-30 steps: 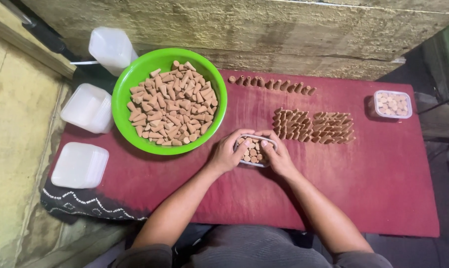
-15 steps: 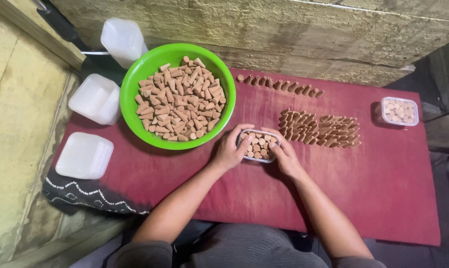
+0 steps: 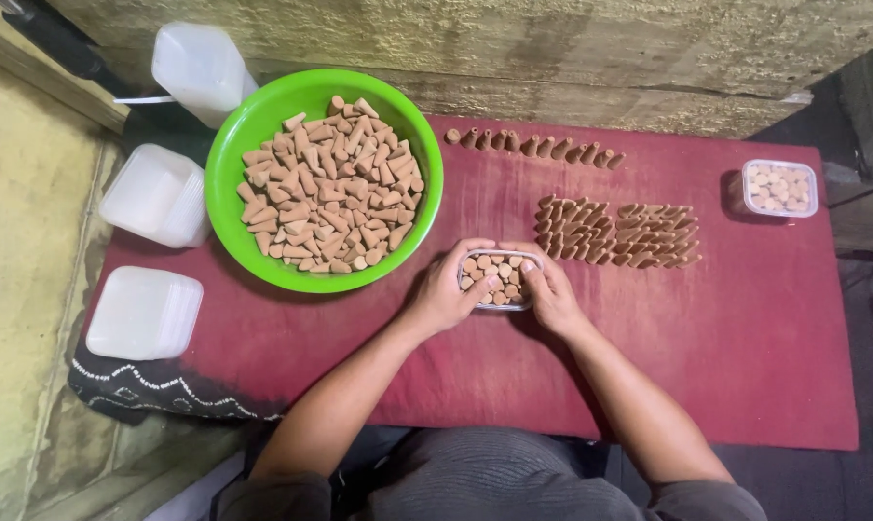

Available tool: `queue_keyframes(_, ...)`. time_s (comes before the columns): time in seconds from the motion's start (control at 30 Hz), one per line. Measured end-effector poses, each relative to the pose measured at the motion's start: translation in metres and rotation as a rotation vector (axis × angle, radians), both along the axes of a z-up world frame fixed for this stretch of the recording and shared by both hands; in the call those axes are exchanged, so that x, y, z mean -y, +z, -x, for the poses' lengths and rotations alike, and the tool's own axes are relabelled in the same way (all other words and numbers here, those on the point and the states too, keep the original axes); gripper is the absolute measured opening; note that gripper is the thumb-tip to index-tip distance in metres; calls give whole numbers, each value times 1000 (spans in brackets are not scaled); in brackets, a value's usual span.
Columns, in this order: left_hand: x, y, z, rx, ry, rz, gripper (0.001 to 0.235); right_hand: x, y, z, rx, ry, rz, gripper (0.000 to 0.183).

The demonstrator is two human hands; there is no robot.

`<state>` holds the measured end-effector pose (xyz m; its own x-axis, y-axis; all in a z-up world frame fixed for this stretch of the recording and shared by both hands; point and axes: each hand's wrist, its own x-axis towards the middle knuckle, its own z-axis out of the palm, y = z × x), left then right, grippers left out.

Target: Packaging incense cones into small plastic containers and closing the lids

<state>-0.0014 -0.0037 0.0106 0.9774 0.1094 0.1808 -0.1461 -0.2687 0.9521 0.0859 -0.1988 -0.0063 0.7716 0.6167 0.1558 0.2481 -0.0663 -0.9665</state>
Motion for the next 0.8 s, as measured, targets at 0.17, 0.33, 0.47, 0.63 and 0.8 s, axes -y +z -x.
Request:
queue_keyframes(0.17, -4, -3, -4, -50, 36, 28, 51, 1, 20, 9, -57, 76, 22, 58)
queue_keyframes(0.33, -11, 4, -7, -34, -62, 69, 75, 6, 8, -1, -22, 84, 42, 74)
queue_keyframes(0.47, -8, -3, -4, -86, -66, 44, 75, 5, 11, 7, -15, 51, 60, 72)
queue_keyframes(0.63, -19, 21, -2, -145, -116, 78, 82, 3, 15, 7, 18, 63, 53, 73)
queue_keyframes(0.8, -20, 24, 0, -195, -197, 111, 92, 7, 28, 2, -138, 121, 14, 80)
